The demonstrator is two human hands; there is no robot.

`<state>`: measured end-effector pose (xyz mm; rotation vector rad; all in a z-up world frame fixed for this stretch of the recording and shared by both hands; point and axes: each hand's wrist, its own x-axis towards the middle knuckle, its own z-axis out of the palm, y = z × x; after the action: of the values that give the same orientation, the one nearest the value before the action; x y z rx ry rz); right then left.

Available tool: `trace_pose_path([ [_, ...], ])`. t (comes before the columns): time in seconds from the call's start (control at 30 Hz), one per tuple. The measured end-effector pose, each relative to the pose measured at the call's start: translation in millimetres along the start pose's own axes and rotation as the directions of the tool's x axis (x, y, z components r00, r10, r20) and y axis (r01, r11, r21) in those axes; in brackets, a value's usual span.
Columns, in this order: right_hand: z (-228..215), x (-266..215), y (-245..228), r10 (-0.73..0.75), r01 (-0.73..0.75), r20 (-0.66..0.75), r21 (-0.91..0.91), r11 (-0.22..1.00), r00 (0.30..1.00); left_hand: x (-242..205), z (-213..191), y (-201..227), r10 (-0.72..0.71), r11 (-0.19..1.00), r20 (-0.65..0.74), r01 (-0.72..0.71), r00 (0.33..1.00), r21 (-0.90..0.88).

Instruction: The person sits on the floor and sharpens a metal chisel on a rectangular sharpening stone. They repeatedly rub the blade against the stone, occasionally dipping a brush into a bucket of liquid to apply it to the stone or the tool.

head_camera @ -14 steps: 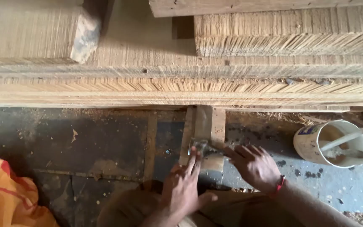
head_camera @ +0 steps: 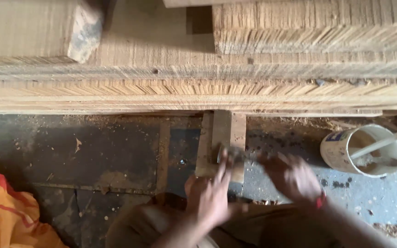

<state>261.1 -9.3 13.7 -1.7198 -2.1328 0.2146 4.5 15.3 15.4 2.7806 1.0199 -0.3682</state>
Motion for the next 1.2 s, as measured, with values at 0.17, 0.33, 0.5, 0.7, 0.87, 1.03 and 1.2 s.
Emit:
trace_pose_path([
  [0.17,-0.9,25.8,29.3,0.006,-0.004,0.029,-0.069,0.998,1.0,62.6,2.2,-19.5,-0.124,0.964,-0.411,0.012,0.903,-0.266],
  [0.33,8.6,-12.9,8.6,-0.184,0.189,0.096,-0.043,0.981,0.978,-16.7,14.9,-17.8,-0.063,0.988,-0.358,0.009,0.932,-0.152],
  [0.5,34.1,13.4,35.9,0.061,-0.051,0.057,-0.161,0.986,0.996,35.2,26.5,-41.7,-0.205,0.862,0.047,0.203,0.978,-0.464],
  [0.7,2.4,22.2,4.0,-0.026,0.019,-0.048,-0.129,0.991,0.998,28.8,18.7,-36.4,-0.211,0.842,-0.003,0.18,0.978,-0.509],
  [0.87,7.5,-21.3,-13.4,0.071,-0.07,0.025,-0.033,0.997,0.997,-14.8,5.5,-18.0,-0.13,0.861,-0.021,0.102,0.991,-0.498],
  [1.03,18.7,13.8,21.6,0.156,-0.156,-0.016,-0.045,0.987,0.988,72.7,4.5,-37.2,-0.207,0.843,-0.088,0.132,0.974,-0.522],
  [1.2,-3.1,-20.8,-7.9,0.252,-0.261,0.165,0.035,0.965,0.954,1.9,14.4,-13.7,-0.07,0.944,-0.225,-0.008,0.972,-0.33],
])
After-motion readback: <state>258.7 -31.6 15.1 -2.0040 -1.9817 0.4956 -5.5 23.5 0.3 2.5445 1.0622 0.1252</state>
